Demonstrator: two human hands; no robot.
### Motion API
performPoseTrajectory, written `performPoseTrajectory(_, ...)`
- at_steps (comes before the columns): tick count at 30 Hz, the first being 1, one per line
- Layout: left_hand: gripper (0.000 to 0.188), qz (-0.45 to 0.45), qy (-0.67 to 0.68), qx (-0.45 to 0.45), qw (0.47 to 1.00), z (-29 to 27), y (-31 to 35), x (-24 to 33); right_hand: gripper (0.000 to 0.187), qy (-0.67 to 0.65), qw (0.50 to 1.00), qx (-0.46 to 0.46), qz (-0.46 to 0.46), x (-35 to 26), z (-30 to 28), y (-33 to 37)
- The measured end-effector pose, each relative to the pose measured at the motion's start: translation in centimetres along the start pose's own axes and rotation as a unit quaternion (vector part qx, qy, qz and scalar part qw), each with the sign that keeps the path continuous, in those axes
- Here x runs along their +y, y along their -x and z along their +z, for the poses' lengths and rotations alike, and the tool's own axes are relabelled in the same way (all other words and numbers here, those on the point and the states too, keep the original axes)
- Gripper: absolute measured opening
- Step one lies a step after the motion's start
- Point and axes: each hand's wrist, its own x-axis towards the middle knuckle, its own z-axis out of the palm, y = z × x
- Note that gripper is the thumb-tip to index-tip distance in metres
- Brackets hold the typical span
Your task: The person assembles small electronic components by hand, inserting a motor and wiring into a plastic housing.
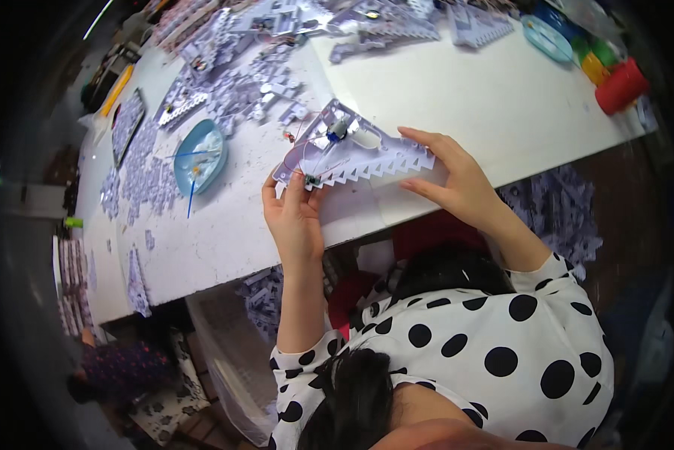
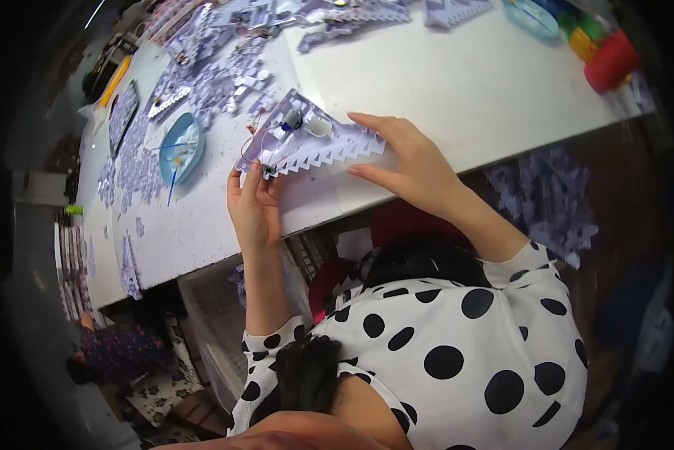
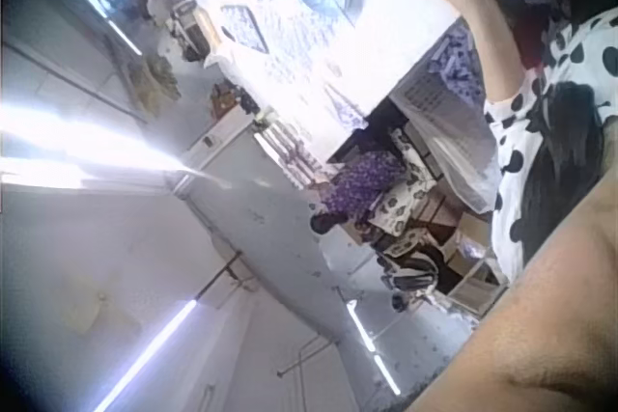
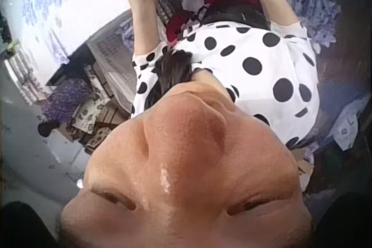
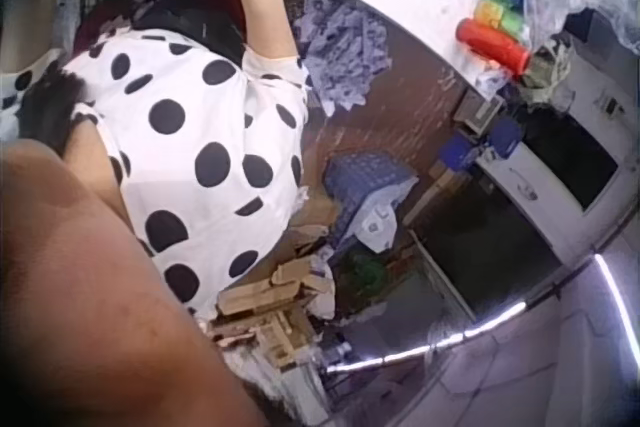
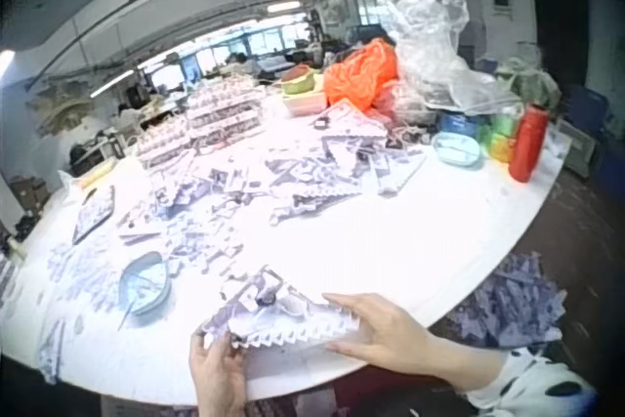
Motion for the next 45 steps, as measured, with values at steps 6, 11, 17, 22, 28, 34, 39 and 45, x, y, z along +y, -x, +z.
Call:
performPoseTrajectory(6, 0.037, -0.017, -0.048, -0.056, 0.997, 3.8, 0.2, -0.4, 0.054, 0.053, 0.995, 0.071, 0.041, 1.0, -1.4, 0.7)
performPoseTrajectory(11, 0.050, -0.051, -0.253, -0.139, 0.956, 1.6, 0.6, 0.5, 0.059, 0.216, 0.976, 0.018, -0.002, 2.5, -3.6, 2.1)
performPoseTrajectory(17, 0.039, 0.246, -0.513, -0.092, 0.817, 1.5, 1.8, 0.5, 0.061, 0.125, 0.991, -0.048, -0.004, 1.7, -3.4, 2.3)
performPoseTrajectory(22, 0.033, 0.424, -0.545, -0.181, 0.701, 7.1, -1.2, -0.7, 0.065, 0.140, 0.990, 0.008, -0.004, 1.0, -1.0, 1.1)
performPoseTrajectory(28, 0.026, 0.391, -0.626, -0.194, 0.646, 8.7, -2.3, -2.1, 0.063, 0.173, 0.984, 0.014, -0.030, 2.5, -0.1, 1.9)
performPoseTrajectory(34, 0.025, 0.133, -0.205, -0.076, 0.967, 3.8, -2.0, 0.4, 0.063, 0.211, 0.975, 0.068, -0.026, 4.1, -2.9, 2.0)
performPoseTrajectory(39, 0.028, 0.055, -0.230, -0.077, 0.968, 1.2, -0.3, 1.0, 0.064, 0.273, 0.958, 0.090, 0.019, 4.3, -3.4, 2.0)
performPoseTrajectory(45, 0.029, 0.033, -0.204, -0.078, 0.975, 0.8, 1.3, 0.4, 0.045, 0.182, 0.968, 0.140, -0.105, -1.1, -0.1, 0.6)
